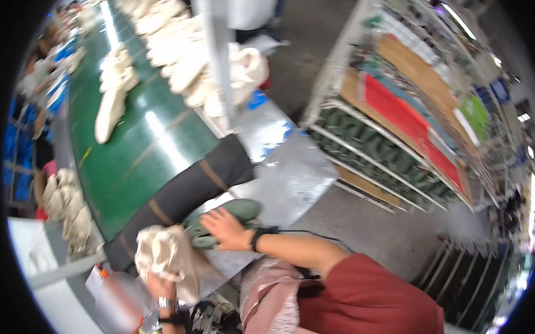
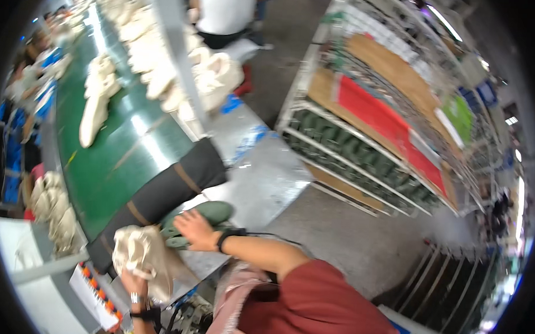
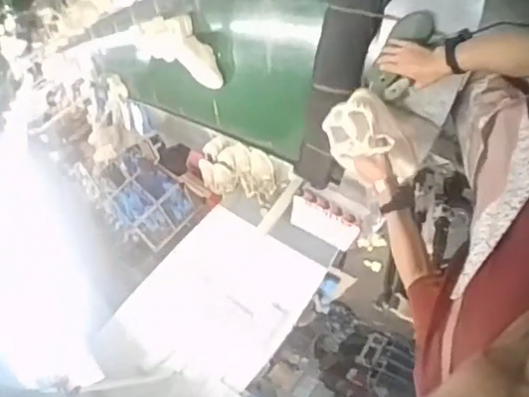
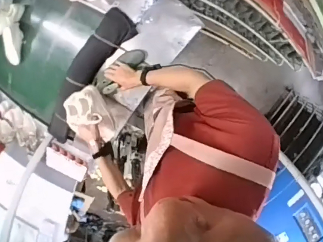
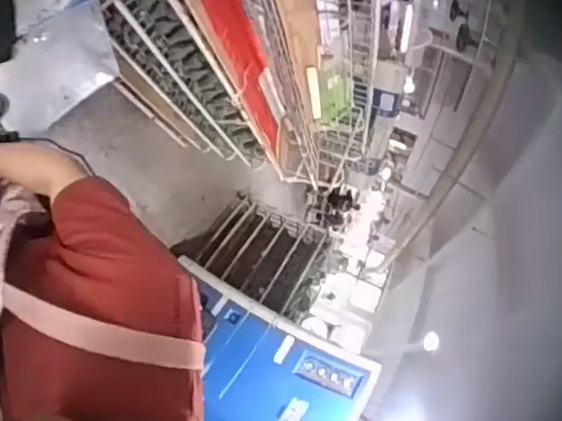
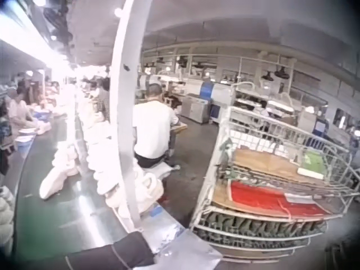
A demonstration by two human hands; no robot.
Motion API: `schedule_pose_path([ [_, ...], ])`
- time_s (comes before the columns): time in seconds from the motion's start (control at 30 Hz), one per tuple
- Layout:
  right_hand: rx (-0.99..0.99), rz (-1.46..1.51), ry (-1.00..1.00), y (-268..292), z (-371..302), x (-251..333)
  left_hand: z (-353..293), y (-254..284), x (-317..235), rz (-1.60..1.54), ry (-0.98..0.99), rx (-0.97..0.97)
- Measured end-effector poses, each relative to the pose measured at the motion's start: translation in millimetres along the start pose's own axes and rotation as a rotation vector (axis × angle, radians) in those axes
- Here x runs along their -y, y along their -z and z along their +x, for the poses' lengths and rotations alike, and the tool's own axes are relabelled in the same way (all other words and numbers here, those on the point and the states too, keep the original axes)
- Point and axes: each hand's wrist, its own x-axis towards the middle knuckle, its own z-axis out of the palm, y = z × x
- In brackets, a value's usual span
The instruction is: The recorder is assembling shoe components by inserting a green shoe last into the shoe upper and then placing it on a machine to press or shape the sole.
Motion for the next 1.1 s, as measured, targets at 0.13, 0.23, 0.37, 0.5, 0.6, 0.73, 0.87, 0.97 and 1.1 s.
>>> schedule_pose_path([
  [0.13,0.228,0.032,0.167,22.4,-21.7,-0.3,127.1,26.1,-76.3,0.154,-0.27,0.029],
  [0.23,0.217,-0.028,0.186,19.4,-48.0,20.4,221.2,33.8,-82.9,0.292,-0.302,-0.101],
  [0.37,-0.011,0.073,-0.217,28.5,-91.0,54.1,254.5,14.2,-85.2,0.41,-0.245,-0.173],
  [0.5,-0.549,0.824,-1.287,-16.8,-132.0,57.2,161.9,-95.8,-18.0,0.041,-0.246,0.104],
  [0.6,-0.354,1.503,-1.451,-16.9,-111.9,74.1,61.4,-184.7,37.8,0.014,-0.18,0.188],
  [0.73,-0.458,1.267,-1.211,-25.0,-124.6,59.2,18.8,-220.9,-10.5,-0.481,0.127,0.444],
  [0.87,-0.524,1.343,-1.129,34.0,-178.3,53.3,-24.9,-208.5,-79.9,-1.089,0.227,0.547],
  [0.97,-0.796,1.305,-0.923,102.5,-241.1,19.0,-31.0,-210.1,-186.1,-1.025,-0.015,0.759],
  [1.1,-1.053,0.953,-0.783,235.9,-298.8,-34.5,-0.9,-234.6,-341.1,-0.855,-0.409,0.787],
])
